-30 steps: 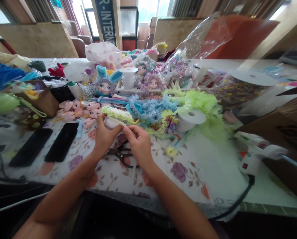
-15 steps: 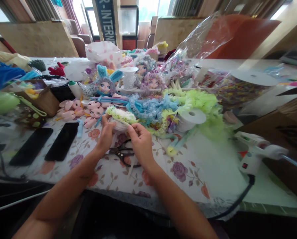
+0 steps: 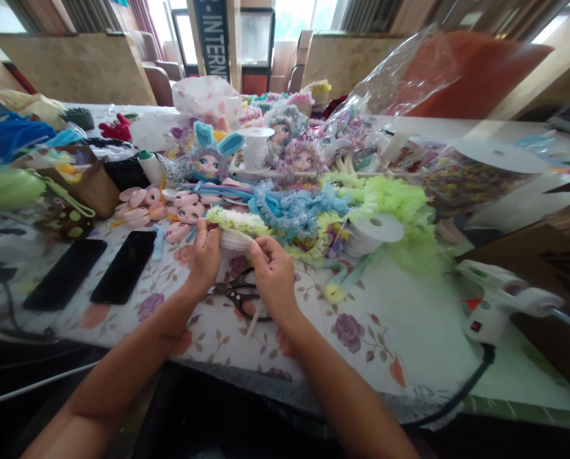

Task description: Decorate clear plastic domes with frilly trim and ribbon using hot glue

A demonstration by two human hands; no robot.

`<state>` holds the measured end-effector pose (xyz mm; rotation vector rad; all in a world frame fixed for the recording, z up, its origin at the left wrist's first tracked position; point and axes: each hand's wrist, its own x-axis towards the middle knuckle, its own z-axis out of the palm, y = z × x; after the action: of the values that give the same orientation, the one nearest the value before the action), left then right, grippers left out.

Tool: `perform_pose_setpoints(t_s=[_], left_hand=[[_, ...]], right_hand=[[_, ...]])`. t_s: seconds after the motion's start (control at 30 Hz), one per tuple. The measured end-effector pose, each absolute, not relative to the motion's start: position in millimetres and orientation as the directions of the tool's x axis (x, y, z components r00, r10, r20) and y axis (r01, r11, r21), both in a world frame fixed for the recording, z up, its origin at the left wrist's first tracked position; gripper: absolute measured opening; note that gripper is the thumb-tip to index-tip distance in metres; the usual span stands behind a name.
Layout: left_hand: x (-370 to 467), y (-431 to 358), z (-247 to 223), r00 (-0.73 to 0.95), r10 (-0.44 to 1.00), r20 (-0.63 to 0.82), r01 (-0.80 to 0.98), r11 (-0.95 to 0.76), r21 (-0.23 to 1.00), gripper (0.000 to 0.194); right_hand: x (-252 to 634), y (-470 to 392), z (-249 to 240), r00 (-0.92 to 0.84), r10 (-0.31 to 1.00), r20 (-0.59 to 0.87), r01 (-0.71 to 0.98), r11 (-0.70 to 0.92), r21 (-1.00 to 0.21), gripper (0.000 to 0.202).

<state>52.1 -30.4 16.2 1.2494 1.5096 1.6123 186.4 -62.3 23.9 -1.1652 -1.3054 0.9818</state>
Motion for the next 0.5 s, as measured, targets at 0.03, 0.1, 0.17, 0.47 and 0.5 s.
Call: perform_pose_setpoints(t_s=[0.03,0.1,0.17,0.47,0.5], left_hand=[[53.1,-31.2,17.2,-0.387,0.899,0.204,0.150,-0.157,0.976,0.006],[55.1,-32.5,18.8,-0.390,0.910,0.140,0.103,-0.108,0.989,0.007],[56.5,-32.9,19.1,-0.387,0.916,0.103,0.059,-0.087,0.994,0.007],[55.4,-32.6,19.4,-0.387,0.920,0.057,0.021,-0.053,0.998,0.006],[55.1,-32.4,19.3,-0.389,0.919,0.059,0.022,-0.055,0.998,0.006]], right_hand=[[185.9,-62.3,25.8,0.061,0.976,0.207,0.124,0.198,-0.972,0.026],[184.5,-61.8,29.1,0.066,0.968,0.241,0.182,0.225,-0.957,0.025],[183.1,-61.1,31.2,0.067,0.963,0.259,0.229,0.238,-0.944,0.025],[179.2,-62.4,34.2,0.043,0.960,0.275,0.271,0.254,-0.928,0.024],[179.4,-62.4,34.1,0.037,0.960,0.277,0.271,0.257,-0.928,0.024]])
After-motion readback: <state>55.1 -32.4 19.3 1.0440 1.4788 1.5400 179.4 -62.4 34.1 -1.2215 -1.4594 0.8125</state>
